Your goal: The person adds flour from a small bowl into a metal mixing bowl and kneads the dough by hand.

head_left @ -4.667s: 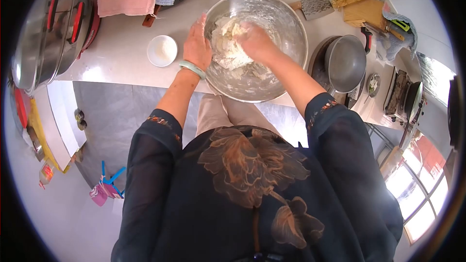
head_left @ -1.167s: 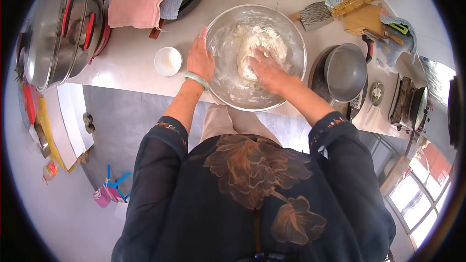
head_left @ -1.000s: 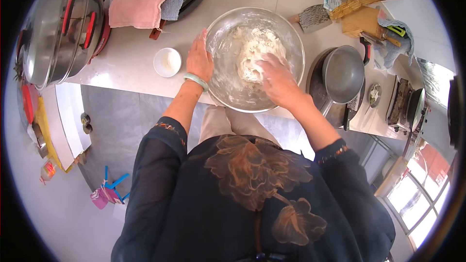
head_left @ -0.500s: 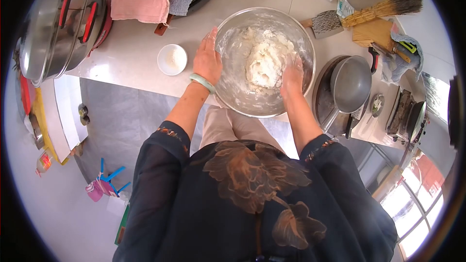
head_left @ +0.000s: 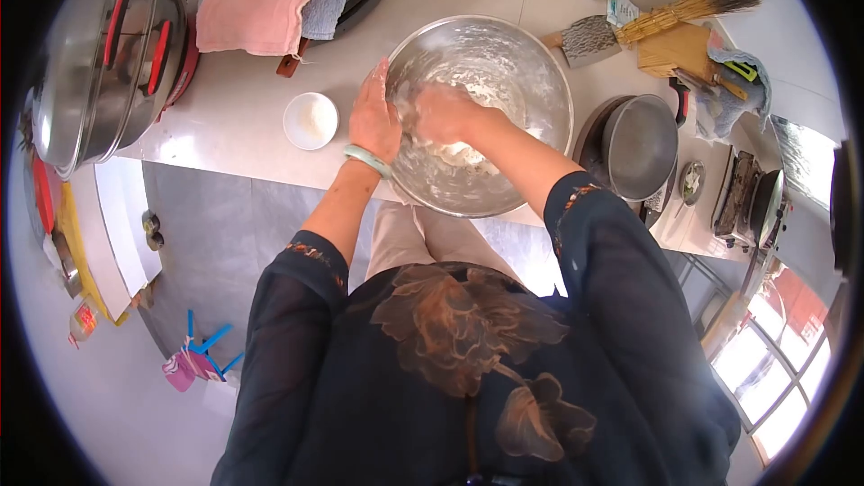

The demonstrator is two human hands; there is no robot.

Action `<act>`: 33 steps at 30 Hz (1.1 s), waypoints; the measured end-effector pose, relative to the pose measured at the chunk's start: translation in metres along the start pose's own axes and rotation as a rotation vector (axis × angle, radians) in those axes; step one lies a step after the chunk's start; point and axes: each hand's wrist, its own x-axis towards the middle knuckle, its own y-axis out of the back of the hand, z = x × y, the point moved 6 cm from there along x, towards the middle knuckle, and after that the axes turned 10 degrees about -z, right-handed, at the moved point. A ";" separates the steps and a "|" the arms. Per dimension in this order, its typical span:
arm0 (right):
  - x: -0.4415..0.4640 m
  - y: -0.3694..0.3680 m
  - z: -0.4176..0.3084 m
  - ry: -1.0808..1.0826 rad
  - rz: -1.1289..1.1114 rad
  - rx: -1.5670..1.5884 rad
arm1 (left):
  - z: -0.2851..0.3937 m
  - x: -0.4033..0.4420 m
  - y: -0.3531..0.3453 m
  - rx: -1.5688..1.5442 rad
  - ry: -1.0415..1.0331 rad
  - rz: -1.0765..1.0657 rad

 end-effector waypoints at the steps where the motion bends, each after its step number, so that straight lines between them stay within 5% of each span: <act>1: -0.006 0.001 -0.009 -0.003 -0.089 0.027 | -0.002 -0.002 0.001 -0.006 0.027 -0.012; 4: -0.024 -0.004 -0.013 0.013 -0.433 -0.019 | -0.001 -0.005 0.000 0.023 0.006 0.011; 10: -0.127 -0.008 0.020 0.286 0.002 -0.343 | 0.000 -0.004 0.001 0.026 0.003 -0.005; 13: -0.157 -0.038 0.029 0.229 0.091 -0.245 | 0.001 -0.004 0.001 0.032 0.027 -0.019; 20: -0.099 -0.063 0.038 0.068 0.038 -0.209 | -0.002 -0.003 -0.002 0.095 0.019 -0.026; 29: -0.092 0.048 0.015 -0.056 -0.267 0.116 | 0.002 -0.003 0.000 0.097 -0.036 0.031; 33: 0.007 -0.008 0.022 0.204 -0.003 0.027 | -0.001 -0.005 -0.002 0.073 -0.001 -0.014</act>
